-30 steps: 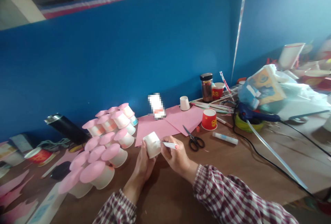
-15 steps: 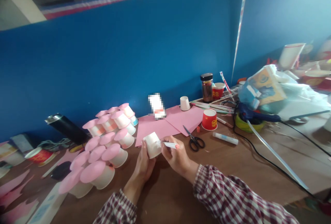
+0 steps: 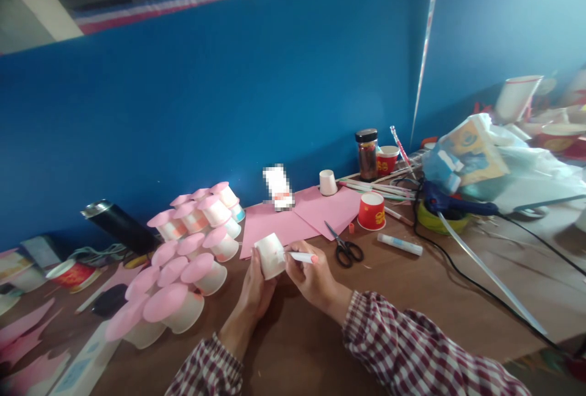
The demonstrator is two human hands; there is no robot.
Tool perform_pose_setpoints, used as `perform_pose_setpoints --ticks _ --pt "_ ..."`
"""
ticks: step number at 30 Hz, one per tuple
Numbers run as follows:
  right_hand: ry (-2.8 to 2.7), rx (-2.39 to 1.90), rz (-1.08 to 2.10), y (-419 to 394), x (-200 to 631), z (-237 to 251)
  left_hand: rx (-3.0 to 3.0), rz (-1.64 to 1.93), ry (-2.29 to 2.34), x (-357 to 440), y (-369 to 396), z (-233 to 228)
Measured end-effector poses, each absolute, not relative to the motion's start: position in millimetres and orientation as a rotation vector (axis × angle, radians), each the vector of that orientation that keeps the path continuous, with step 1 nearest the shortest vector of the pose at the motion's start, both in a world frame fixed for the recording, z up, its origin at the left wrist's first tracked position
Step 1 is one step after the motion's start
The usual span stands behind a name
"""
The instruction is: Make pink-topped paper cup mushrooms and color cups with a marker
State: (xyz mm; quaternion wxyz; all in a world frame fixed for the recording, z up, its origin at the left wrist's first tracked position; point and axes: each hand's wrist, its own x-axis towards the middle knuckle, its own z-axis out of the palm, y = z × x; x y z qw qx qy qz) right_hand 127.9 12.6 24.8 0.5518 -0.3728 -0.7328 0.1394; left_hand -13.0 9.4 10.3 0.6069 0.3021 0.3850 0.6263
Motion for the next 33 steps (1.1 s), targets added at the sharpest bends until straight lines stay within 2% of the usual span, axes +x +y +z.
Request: perform_pose_setpoints --ticks 23,33 --pt "-1.695 -0.899 0.348 15.5 128.8 22.1 0.637 1.405 0.868 -12.1 8.4 14.8" --pt "-1.755 -0.776 0.3 8.2 125.2 23.4 0.595 1.428 0.907 -13.0 12.2 13.2"
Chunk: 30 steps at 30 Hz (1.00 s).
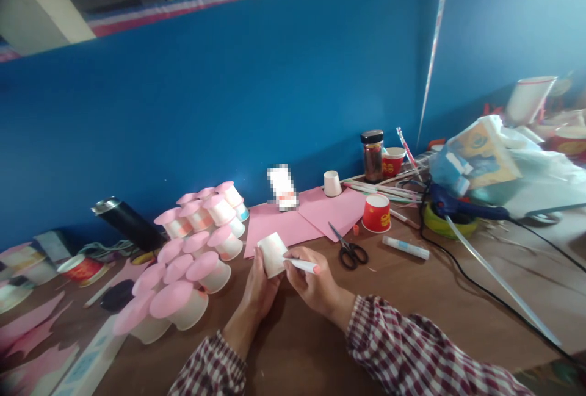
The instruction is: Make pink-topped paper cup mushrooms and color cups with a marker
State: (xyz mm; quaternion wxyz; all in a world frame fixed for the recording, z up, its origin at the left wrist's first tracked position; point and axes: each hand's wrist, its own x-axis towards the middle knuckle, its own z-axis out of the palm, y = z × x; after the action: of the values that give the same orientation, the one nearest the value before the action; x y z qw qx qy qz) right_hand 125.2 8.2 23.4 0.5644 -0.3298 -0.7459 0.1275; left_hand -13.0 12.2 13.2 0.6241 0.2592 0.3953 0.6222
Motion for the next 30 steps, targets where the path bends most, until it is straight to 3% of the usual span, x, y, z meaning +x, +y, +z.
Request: perform_pose_setpoints --ticks 30 --pt "-1.732 -0.797 0.309 8.0 126.5 26.8 0.656 1.447 0.932 -10.6 8.8 18.0"
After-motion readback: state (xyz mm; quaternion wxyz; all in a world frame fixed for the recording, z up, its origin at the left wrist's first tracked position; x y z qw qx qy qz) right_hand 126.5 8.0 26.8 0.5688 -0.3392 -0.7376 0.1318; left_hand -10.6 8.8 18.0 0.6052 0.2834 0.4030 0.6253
